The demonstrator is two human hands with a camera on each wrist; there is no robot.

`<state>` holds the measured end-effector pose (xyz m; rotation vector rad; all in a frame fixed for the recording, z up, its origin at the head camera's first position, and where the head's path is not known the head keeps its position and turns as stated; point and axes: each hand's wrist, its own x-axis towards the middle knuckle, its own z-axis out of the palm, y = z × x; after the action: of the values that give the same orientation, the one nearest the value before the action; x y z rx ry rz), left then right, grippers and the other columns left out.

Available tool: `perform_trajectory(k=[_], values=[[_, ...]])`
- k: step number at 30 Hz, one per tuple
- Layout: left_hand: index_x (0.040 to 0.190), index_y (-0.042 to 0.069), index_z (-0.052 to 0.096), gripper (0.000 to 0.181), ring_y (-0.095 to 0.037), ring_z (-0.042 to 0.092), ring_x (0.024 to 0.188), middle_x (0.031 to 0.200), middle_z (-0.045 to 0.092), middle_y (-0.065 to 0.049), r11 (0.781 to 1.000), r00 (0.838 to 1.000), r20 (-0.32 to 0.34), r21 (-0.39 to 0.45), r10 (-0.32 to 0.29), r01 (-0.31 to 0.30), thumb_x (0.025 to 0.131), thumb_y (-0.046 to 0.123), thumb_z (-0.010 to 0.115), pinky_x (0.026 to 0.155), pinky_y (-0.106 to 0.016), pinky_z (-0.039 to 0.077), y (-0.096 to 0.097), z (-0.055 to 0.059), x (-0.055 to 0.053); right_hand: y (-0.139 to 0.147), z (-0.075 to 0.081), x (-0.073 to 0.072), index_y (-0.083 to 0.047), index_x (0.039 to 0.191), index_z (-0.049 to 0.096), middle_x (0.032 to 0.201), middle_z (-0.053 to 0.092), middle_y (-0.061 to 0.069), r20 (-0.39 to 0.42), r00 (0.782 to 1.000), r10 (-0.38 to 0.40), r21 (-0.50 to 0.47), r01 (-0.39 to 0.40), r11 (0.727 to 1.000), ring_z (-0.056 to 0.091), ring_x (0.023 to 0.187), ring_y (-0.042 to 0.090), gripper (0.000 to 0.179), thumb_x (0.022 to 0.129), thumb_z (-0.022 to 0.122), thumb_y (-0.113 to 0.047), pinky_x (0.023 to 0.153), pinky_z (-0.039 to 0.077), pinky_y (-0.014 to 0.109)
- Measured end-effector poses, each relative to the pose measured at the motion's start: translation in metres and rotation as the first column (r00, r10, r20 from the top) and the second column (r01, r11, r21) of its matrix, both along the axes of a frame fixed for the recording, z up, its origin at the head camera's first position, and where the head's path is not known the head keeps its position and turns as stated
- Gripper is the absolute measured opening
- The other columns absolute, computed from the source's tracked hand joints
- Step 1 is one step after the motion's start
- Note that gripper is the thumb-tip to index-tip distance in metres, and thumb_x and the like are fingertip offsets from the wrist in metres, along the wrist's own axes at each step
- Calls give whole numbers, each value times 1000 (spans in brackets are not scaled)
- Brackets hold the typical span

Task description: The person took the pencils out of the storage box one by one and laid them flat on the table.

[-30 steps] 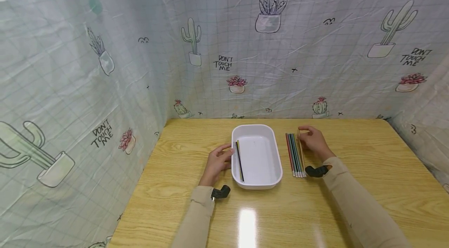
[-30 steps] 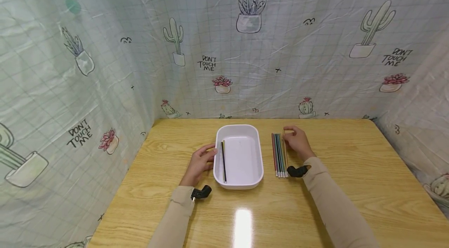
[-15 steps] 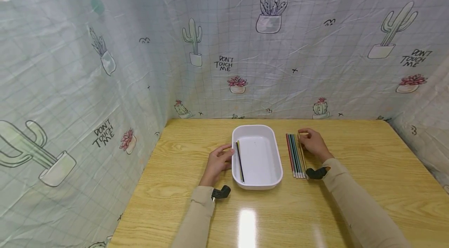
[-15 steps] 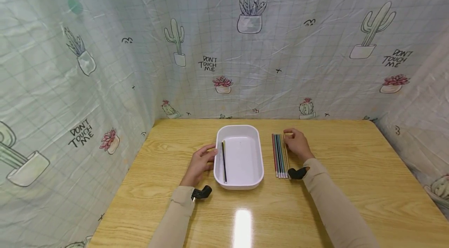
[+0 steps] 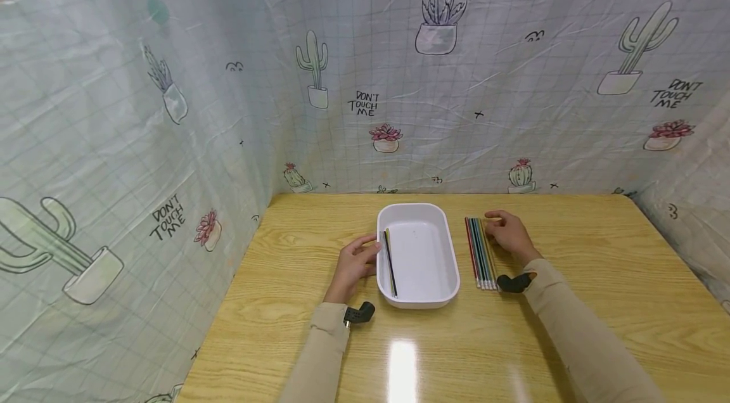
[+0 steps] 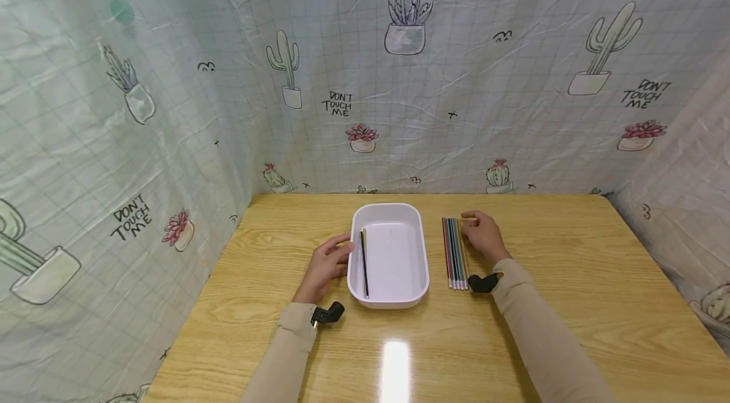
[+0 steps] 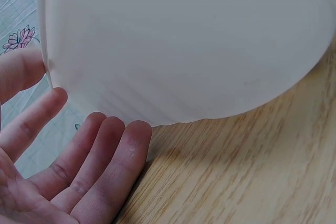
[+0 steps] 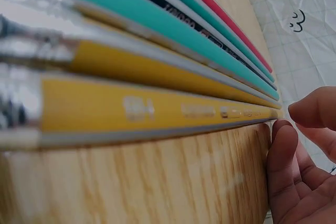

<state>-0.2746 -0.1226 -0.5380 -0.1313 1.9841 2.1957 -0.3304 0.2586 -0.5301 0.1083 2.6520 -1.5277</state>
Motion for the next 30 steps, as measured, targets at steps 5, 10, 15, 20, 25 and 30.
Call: perform_trajectory(k=[5,10,15,20,25,30], values=[[139,9,63,46,-13,71,86,112,69,-14,1000,1000,-3,2,-7,7,97,24,73,74,-32,66,-1,-2,-1,0,2,3,2,149,46,118,59,24,6,1000,-3,-46,4,999,63,85,18,45,107,49,-14,70,57,27],[139,9,63,45,-14,70,87,113,69,-15,1000,1000,1,3,-4,4,97,24,72,75,-33,66,-1,-1,0,-2,7,4,-1,151,45,118,59,22,10,1000,-21,-79,22,997,61,87,23,47,108,47,-18,72,56,30],[138,11,64,45,-16,70,89,115,68,-17,1000,1000,8,1,0,0,97,24,73,76,-33,66,0,0,2,-8,19,1,-3,150,46,121,60,23,-16,1000,-16,-111,14,994,63,92,25,47,107,49,-20,77,58,32],[139,11,63,45,-16,70,89,116,68,-18,1000,1000,4,-5,5,-5,97,25,72,76,-33,66,0,1,2,-25,42,-5,-5,148,49,123,59,20,-49,998,25,-150,-32,988,64,105,31,46,107,52,-24,88,60,39],[138,11,64,44,-16,71,89,115,68,-17,1000,1000,1,-5,3,-3,97,25,72,76,-33,66,0,0,2,-50,61,-10,-5,145,53,113,61,10,-40,998,43,-173,-50,984,64,100,25,43,106,54,-23,89,60,38],[137,11,64,44,-15,71,88,114,69,-16,1000,1000,2,-2,-1,1,97,25,73,77,-34,66,0,0,1,-73,72,-11,-6,144,55,119,60,17,-43,997,57,-185,-64,981,64,101,28,41,106,55,-21,87,60,36]])
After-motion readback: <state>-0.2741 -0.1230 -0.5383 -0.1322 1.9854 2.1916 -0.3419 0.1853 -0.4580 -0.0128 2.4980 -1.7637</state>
